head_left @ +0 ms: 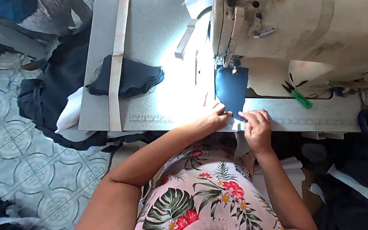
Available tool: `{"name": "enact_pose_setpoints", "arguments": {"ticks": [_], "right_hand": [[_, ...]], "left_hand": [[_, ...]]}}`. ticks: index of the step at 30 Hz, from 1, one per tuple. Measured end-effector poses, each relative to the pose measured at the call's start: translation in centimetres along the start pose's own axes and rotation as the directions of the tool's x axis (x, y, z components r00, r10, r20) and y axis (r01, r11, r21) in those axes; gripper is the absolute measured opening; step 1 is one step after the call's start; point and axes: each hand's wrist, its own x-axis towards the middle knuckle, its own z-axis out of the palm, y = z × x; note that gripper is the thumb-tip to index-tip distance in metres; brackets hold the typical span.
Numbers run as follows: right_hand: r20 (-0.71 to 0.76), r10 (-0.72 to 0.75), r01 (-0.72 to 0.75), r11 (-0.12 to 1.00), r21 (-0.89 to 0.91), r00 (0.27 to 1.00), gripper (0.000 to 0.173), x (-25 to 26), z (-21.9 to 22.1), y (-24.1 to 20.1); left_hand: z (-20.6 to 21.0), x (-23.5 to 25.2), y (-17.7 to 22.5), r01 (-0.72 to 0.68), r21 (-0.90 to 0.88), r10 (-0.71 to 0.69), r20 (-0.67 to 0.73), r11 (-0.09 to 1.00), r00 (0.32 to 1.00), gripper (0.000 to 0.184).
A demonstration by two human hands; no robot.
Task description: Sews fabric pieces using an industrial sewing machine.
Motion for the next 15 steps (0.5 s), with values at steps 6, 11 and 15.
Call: {"name": "enact_pose_setpoints", "arguments": {"ticks": [6, 11, 15], "right_hand": [[-0.070, -0.066, 0.061, 0.995, -0.073, 0.995, 0.027, -1.2, 1.0, -0.1], [-0.070, -0.124, 0.114, 0.985, -0.129, 0.990, 0.029, -1.3, 1.2, 0.2], [-0.055, -0.138, 0.129, 0.982, -0.137, 0.989, 0.029, -1.2, 1.2, 0.2]], "left_hand": [[-0.1, 0.2, 0.4, 0.023, 0.029, -0.022, -0.036, 0.999, 0.999, 0.036], [-0.6, 0.1, 0.3, 0.244, -0.024, -0.244, -0.172, 0.970, 0.954, 0.039], [-0.7, 0.7, 0.2, 0.379, -0.016, -0.378, -0.112, 0.925, 0.919, 0.039]]}}
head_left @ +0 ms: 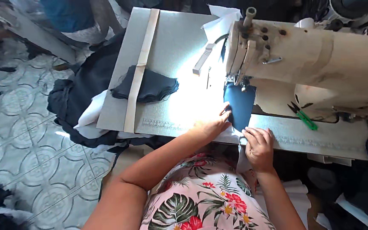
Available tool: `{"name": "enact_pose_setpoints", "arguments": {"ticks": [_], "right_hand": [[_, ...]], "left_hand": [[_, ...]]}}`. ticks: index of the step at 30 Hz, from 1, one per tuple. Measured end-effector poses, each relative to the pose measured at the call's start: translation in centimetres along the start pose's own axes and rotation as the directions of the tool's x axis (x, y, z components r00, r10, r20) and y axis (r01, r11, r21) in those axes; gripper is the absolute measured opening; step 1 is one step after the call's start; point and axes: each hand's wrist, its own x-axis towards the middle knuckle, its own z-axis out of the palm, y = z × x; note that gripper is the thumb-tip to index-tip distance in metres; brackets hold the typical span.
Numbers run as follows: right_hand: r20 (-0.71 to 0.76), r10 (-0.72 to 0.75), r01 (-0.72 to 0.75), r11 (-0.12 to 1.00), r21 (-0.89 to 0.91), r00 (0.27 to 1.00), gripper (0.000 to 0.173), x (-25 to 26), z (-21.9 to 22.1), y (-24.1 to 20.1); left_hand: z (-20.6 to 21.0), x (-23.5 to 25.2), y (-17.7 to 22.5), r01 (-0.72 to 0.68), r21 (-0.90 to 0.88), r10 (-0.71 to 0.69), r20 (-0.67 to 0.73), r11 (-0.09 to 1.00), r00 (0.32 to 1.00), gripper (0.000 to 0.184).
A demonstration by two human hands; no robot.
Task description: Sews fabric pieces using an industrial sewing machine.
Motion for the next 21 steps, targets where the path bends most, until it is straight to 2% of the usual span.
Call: {"name": "enact_pose_setpoints", "arguments": {"ticks": [4, 9, 13, 16, 18, 21], "right_hand": [[0.010, -0.017, 0.017, 1.000, -0.016, 1.000, 0.029, 0.2, -0.3, 0.0], [0.047, -0.033, 0.035, 0.998, -0.048, 0.998, 0.027, 0.7, -0.6, -0.4], [0.087, -0.028, 0.035, 0.995, -0.088, 0.996, 0.024, 2.2, -0.2, -1.3], [0.112, -0.009, 0.023, 0.992, -0.124, 0.994, 0.023, 3.6, 0.5, -2.0], [0.125, 0.002, 0.016, 0.990, -0.138, 0.992, 0.023, 4.2, 0.9, -2.3], [0.117, 0.001, 0.017, 0.989, -0.148, 0.993, 0.022, 4.8, 1.5, -2.7]], "left_hand": [[0.1, 0.0, 0.1, 0.048, 0.047, -0.050, 0.031, 0.998, 0.998, 0.039], [-0.4, 0.2, -0.1, 0.071, -0.002, -0.071, 0.079, 0.997, 0.994, 0.037], [0.0, 1.4, -2.3, -0.033, -0.070, 0.033, -0.002, 0.997, 0.999, 0.033], [-0.5, 2.6, -3.8, -0.095, -0.010, 0.095, -0.010, 0.995, 0.995, 0.034], [-1.7, 2.9, -3.8, -0.078, 0.072, 0.076, 0.030, 0.994, 0.997, 0.036], [-4.0, 2.9, -0.9, 0.027, -0.080, -0.025, 0.029, 0.996, 0.999, 0.028]]}}
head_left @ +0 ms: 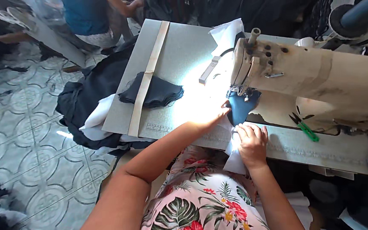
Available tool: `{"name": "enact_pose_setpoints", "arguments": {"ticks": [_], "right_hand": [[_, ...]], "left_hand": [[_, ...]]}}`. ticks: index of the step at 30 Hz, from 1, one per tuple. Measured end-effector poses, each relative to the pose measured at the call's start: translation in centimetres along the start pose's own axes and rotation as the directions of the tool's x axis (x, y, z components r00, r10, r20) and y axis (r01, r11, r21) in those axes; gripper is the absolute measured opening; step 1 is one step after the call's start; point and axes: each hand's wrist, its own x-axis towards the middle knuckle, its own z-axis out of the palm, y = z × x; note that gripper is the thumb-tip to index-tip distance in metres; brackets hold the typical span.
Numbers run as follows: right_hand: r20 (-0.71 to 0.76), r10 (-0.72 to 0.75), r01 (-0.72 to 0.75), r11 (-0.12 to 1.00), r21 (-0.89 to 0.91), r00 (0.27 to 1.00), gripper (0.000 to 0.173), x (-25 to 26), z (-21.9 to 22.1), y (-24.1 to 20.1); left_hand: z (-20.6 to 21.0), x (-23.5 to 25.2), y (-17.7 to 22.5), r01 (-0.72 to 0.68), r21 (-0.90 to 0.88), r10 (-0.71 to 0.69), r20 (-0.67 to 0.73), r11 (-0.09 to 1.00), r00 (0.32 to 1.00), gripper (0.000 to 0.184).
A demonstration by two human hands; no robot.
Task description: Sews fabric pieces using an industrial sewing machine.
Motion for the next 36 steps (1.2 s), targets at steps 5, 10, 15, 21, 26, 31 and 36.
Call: {"name": "enact_pose_setpoints", "arguments": {"ticks": [5, 10, 15, 21, 26, 31, 36], "right_hand": [[-0.006, 0.015, -0.015, 1.000, -0.011, 1.000, 0.024, 0.0, 0.2, -0.3], [0.003, 0.003, -0.003, 1.000, -0.014, 1.000, 0.022, 0.5, 0.1, -0.5], [0.025, 0.026, -0.026, 1.000, -0.009, 0.999, 0.023, 2.3, 1.2, -1.4], [0.004, 0.073, -0.073, 0.997, -0.003, 0.997, 0.020, 4.5, 2.2, -2.4], [0.153, 0.104, -0.134, 0.970, 0.202, 0.983, 0.020, 5.8, 0.7, -0.3], [0.155, 0.122, -0.166, 0.934, 0.316, 0.980, 0.033, 6.0, 0.6, 1.0], [0.077, 0.101, -0.120, 0.941, 0.317, 0.992, 0.028, 5.3, 1.4, 1.1]], "left_hand": [[2.8, -1.0, -0.8, -0.107, 0.012, 0.108, -0.056, 0.994, 0.993, 0.030], [4.1, -1.3, -1.0, -0.043, 0.014, 0.044, -0.070, 0.999, 0.997, 0.030], [4.1, 0.1, -3.7, -0.124, 0.066, 0.132, -0.119, 0.990, 0.984, 0.029], [-1.2, 0.3, 0.7, 0.071, -0.092, -0.063, 0.084, 0.993, 0.994, 0.028], [-0.9, -1.4, 2.1, 0.013, -0.040, -0.012, 0.044, 0.999, 0.999, 0.027], [1.3, -2.0, 0.2, -0.118, 0.015, 0.119, -0.084, 0.993, 0.989, 0.028], [0.8, -2.4, 0.3, -0.138, 0.023, 0.139, -0.043, 0.990, 0.989, 0.033]]}}
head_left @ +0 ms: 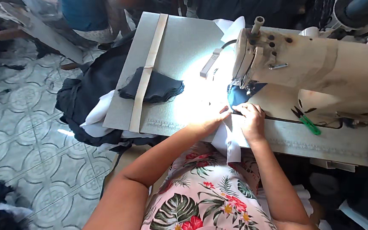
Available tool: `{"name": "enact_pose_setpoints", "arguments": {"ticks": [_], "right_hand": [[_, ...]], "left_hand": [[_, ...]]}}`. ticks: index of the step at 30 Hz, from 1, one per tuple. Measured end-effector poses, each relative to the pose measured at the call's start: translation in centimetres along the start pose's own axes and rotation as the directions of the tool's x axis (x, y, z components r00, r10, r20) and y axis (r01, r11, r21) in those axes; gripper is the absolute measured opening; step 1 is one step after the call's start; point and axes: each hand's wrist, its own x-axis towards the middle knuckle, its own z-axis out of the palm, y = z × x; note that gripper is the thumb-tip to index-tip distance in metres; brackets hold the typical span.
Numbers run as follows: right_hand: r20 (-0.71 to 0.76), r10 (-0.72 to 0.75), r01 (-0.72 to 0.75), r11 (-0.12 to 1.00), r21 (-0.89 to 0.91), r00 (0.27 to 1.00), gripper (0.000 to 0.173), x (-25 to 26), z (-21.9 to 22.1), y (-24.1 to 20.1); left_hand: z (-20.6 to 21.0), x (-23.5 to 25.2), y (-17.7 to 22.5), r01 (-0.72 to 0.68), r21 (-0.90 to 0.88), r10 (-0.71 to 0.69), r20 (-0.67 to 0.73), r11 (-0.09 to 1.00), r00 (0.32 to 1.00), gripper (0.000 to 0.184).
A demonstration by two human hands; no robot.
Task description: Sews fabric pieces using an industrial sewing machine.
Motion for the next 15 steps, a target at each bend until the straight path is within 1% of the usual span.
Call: {"name": "enact_pose_setpoints", "arguments": {"ticks": [1, 2, 3, 4, 5, 7, 8, 9, 10, 11, 12, 15], "right_hand": [[-0.011, -0.009, 0.009, 1.000, -0.013, 1.000, 0.028, -0.1, 0.1, 0.0], [-0.023, -0.023, 0.022, 1.000, -0.019, 0.999, 0.027, -0.3, 0.2, 0.0], [-0.029, -0.035, 0.034, 0.999, -0.028, 0.999, 0.025, -0.4, 0.3, 0.0], [-0.030, -0.045, 0.044, 0.998, -0.040, 0.999, 0.024, -0.5, 0.3, 0.0], [-0.033, -0.056, 0.054, 0.997, -0.058, 0.998, 0.023, -0.6, 0.5, 0.0], [-0.046, -0.084, 0.078, 0.991, -0.105, 0.995, 0.022, -0.7, 0.8, 0.0], [-0.051, -0.102, 0.094, 0.986, -0.140, 0.993, 0.021, -0.7, 0.9, 0.0], [-0.049, -0.120, 0.110, 0.978, -0.178, 0.992, 0.021, -0.7, 0.9, -0.1], [-0.046, -0.137, 0.124, 0.969, -0.212, 0.990, 0.022, -0.7, 0.9, -0.2], [-0.039, -0.153, 0.139, 0.962, -0.236, 0.988, 0.022, -0.7, 0.9, -0.4], [-0.030, -0.164, 0.151, 0.955, -0.254, 0.986, 0.022, -0.6, 0.8, -0.5], [-0.023, -0.186, 0.173, 0.948, -0.267, 0.982, 0.020, -0.5, 0.8, -0.7]], "left_hand": [[1.4, -0.2, -0.9, -0.067, 0.015, 0.068, -0.116, 0.998, 0.991, 0.032], [0.0, 0.0, 0.1, 0.002, 0.017, -0.002, 0.025, 1.000, 1.000, 0.035], [-1.1, 0.3, 1.0, 0.071, 0.018, -0.073, 0.131, 0.997, 0.989, 0.037], [-1.5, 0.5, 1.4, 0.107, 0.008, -0.107, 0.146, 0.994, 0.983, 0.037], [-1.6, 0.6, 1.6, 0.117, 0.005, -0.116, 0.131, 0.993, 0.985, 0.036], [-2.0, 0.5, 1.7, 0.101, 0.072, -0.110, 0.146, 0.992, 0.983, 0.039], [-0.8, 0.2, 0.8, 0.044, 0.102, -0.050, 0.055, 0.994, 0.997, 0.037], [1.5, -0.1, -0.8, -0.022, 0.110, 0.032, -0.090, 0.994, 0.995, 0.032], [3.2, -0.2, -1.9, -0.055, 0.092, 0.071, -0.174, 0.994, 0.982, 0.029], [3.7, -0.2, -2.2, -0.052, 0.058, 0.062, -0.181, 0.997, 0.981, 0.029], [3.9, -0.3, -2.4, -0.032, 0.037, 0.037, -0.141, 0.999, 0.989, 0.029], [3.6, -0.4, -2.3, 0.032, 0.095, -0.026, -0.066, 0.995, 0.997, 0.028]]}}
